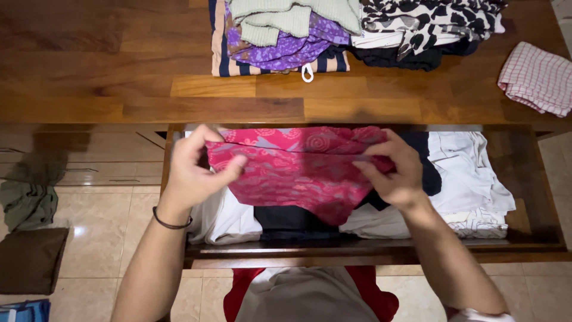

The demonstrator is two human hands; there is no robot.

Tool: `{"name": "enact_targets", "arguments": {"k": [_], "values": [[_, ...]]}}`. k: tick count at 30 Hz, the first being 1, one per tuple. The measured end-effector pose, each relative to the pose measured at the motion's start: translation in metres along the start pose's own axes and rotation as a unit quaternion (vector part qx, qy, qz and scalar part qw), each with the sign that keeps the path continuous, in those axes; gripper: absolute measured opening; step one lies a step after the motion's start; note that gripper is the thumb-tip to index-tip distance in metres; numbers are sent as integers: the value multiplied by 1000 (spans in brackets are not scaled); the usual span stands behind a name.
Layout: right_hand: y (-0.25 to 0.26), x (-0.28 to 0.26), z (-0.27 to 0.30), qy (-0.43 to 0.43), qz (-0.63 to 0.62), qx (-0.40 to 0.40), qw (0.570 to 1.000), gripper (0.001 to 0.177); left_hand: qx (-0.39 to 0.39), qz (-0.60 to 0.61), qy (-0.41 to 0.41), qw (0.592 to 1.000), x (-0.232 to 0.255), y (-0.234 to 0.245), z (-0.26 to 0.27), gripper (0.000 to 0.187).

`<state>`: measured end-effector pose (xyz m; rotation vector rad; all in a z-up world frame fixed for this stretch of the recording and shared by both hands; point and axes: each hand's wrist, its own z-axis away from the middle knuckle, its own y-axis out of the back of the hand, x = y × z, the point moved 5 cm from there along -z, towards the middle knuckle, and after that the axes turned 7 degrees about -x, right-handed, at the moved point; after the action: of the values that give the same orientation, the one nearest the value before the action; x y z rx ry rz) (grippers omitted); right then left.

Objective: The person folds various garments, including a pink patterned top, a white shirt, and a dark blue shirt, retrieved from a wooden drawer. The folded items are placed in a neat stack on the wooden surface above the drawer.

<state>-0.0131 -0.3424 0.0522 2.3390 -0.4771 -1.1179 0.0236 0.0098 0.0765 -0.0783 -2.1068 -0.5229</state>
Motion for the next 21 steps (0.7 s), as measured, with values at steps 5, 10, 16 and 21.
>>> {"name": "enact_targets", "arguments": {"k": [5, 10, 16, 21], "values": [[-2, 28, 9, -81, -140, 28, 986, 54, -53, -2, 93, 994, -5, -30, -6, 33], [9, 17, -5, -239, -254, -77, 934, 99, -3, 183, 126, 975, -14, -44, -25, 57], [0, 2, -20, -310, -222, -274, 883, 59, -48, 127, 148, 980, -16, -36, -18, 24], [2, 12, -32, -330, -190, -350, 856, 37, 27, 55, 124, 990, -11, -34, -6, 21]]}}
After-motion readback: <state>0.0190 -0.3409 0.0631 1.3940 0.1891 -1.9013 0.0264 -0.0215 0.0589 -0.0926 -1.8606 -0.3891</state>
